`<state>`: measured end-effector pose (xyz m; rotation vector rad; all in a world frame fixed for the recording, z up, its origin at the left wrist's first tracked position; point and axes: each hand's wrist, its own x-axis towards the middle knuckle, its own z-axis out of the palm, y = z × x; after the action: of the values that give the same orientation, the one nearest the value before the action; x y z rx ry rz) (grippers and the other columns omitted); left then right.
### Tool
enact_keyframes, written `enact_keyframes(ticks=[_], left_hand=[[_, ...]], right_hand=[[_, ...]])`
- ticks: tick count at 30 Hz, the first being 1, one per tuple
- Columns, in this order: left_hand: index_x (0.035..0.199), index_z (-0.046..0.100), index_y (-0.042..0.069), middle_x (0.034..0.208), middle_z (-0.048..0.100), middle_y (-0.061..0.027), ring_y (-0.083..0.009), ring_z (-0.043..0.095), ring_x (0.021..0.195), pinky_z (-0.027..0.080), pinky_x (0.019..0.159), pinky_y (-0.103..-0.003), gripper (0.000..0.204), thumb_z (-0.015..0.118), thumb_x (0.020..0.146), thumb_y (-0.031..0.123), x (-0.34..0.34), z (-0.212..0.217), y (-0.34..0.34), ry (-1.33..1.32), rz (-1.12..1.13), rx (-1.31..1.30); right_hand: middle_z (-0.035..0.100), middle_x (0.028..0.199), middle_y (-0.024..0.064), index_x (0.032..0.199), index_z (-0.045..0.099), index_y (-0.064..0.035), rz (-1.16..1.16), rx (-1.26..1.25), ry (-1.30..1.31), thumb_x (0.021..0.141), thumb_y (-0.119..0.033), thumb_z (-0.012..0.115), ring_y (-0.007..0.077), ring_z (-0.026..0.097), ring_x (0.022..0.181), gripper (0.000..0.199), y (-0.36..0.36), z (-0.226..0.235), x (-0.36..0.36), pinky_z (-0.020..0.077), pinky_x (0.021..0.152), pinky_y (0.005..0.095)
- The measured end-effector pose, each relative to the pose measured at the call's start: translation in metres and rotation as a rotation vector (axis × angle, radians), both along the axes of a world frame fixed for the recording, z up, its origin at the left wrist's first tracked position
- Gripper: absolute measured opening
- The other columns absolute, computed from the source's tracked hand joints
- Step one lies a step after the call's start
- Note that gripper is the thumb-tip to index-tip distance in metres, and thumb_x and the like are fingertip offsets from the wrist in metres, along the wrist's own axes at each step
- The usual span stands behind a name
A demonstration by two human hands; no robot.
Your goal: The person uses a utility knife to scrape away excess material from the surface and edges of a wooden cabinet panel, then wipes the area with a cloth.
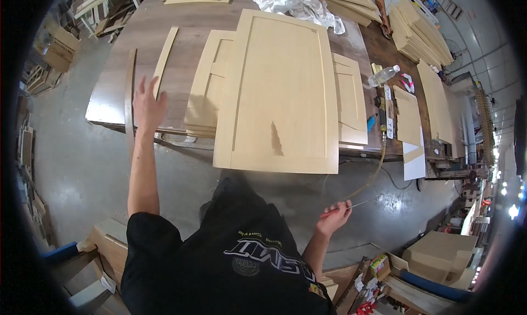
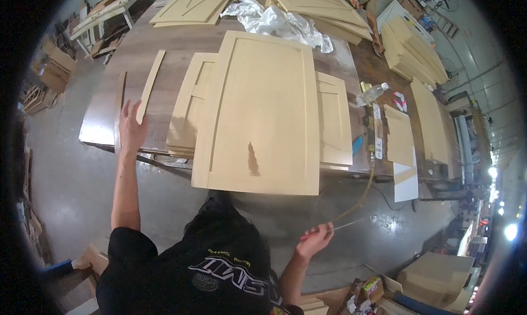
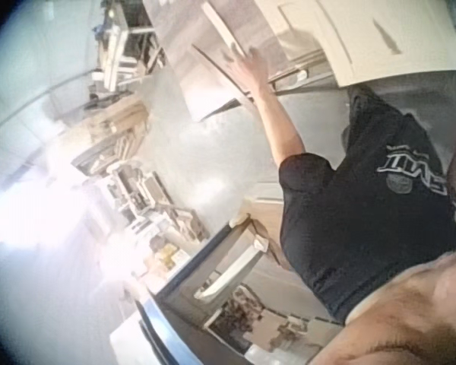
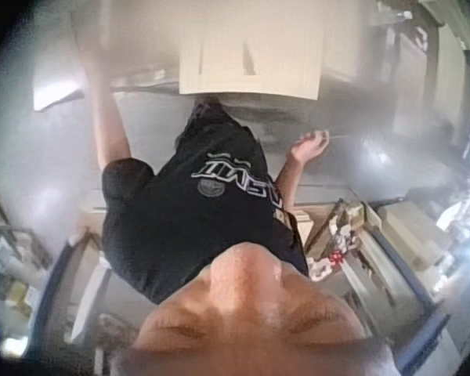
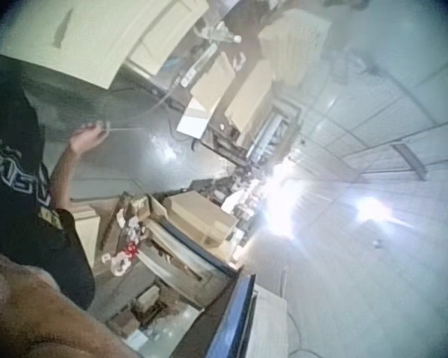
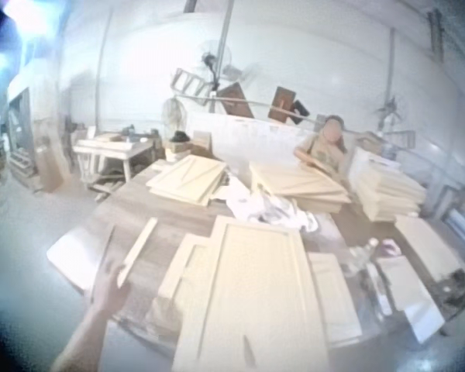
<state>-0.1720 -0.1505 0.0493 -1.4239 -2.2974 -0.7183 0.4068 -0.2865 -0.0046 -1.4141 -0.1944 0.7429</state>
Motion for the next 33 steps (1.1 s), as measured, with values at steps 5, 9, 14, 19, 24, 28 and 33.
enact_keyframes(ticks=[5,9,14,19,24,28,33], left_hand=[[0.139,0.064,0.012,0.159,0.046,-0.0196,-0.0418,0.042,0.148,0.039,0.120,-0.053,0.053,0.077,0.088,0.013,0.107,0.003,0.025,-0.404,-0.523,-0.184],[0.138,0.063,0.012,0.157,0.048,-0.0169,-0.0405,0.040,0.150,0.030,0.122,-0.062,0.057,0.079,0.084,0.016,0.185,-0.015,0.037,-0.369,-0.799,-0.258],[0.134,0.064,0.010,0.153,0.050,-0.0143,-0.0386,0.040,0.150,0.021,0.125,-0.064,0.057,0.081,0.080,0.019,0.225,-0.014,0.044,-0.390,-0.882,-0.355],[0.130,0.067,0.012,0.152,0.053,-0.0106,-0.0343,0.042,0.149,0.023,0.126,-0.062,0.052,0.081,0.080,0.016,0.225,-0.005,0.038,-0.315,-0.775,-0.400],[0.123,0.070,0.013,0.150,0.056,-0.0087,-0.0322,0.045,0.146,0.027,0.126,-0.060,0.045,0.081,0.079,0.010,0.243,-0.004,0.057,-0.288,-0.710,-0.363],[0.117,0.070,0.016,0.144,0.059,-0.0081,-0.0320,0.049,0.143,0.031,0.124,-0.058,0.038,0.078,0.081,0.009,0.252,-0.002,0.041,-0.165,-0.511,-0.395],[0.135,0.063,0.012,0.148,0.056,-0.0160,-0.0387,0.050,0.141,0.032,0.121,-0.059,0.051,0.075,0.085,0.009,0.276,-0.030,-0.018,-0.236,-0.047,-0.244]], right_hand=[[0.050,0.086,0.0003,0.139,0.052,-0.0068,0.012,-0.038,-0.139,0.099,-0.013,0.059,0.0099,0.048,0.070,0.040,0.075,0.055,-0.027,0.0395,0.055,0.0262],[0.054,0.091,0.0001,0.140,0.055,-0.0055,0.030,-0.053,-0.218,0.101,-0.011,0.058,0.0088,0.050,0.073,0.040,0.113,0.052,-0.018,0.0405,0.056,0.0240],[0.061,0.103,-0.0008,0.147,0.057,-0.0075,0.190,-0.145,-0.546,0.104,-0.009,0.059,0.0085,0.058,0.080,0.044,0.146,0.040,0.016,0.0464,0.059,0.0238],[0.065,0.113,0.0022,0.149,0.056,-0.0077,0.193,-0.216,-0.497,0.106,-0.012,0.060,0.0096,0.061,0.079,0.044,0.201,0.036,0.083,0.0474,0.058,0.0236],[0.068,0.106,0.0103,0.152,0.054,-0.0055,0.520,-0.443,-0.861,0.104,-0.016,0.063,0.0162,0.071,0.084,0.050,0.278,0.007,0.189,0.0554,0.066,0.0298],[0.070,0.133,0.0184,0.142,0.064,-0.0047,0.761,-0.401,-1.114,0.102,-0.015,0.064,0.0272,0.068,0.118,0.041,0.368,-0.018,0.221,0.0510,0.103,0.0383],[0.073,0.113,0.0169,0.128,0.070,-0.0006,0.703,-0.188,-1.165,0.098,-0.015,0.070,0.0306,0.068,0.102,0.034,0.421,-0.023,0.214,0.0541,0.092,0.0402]])
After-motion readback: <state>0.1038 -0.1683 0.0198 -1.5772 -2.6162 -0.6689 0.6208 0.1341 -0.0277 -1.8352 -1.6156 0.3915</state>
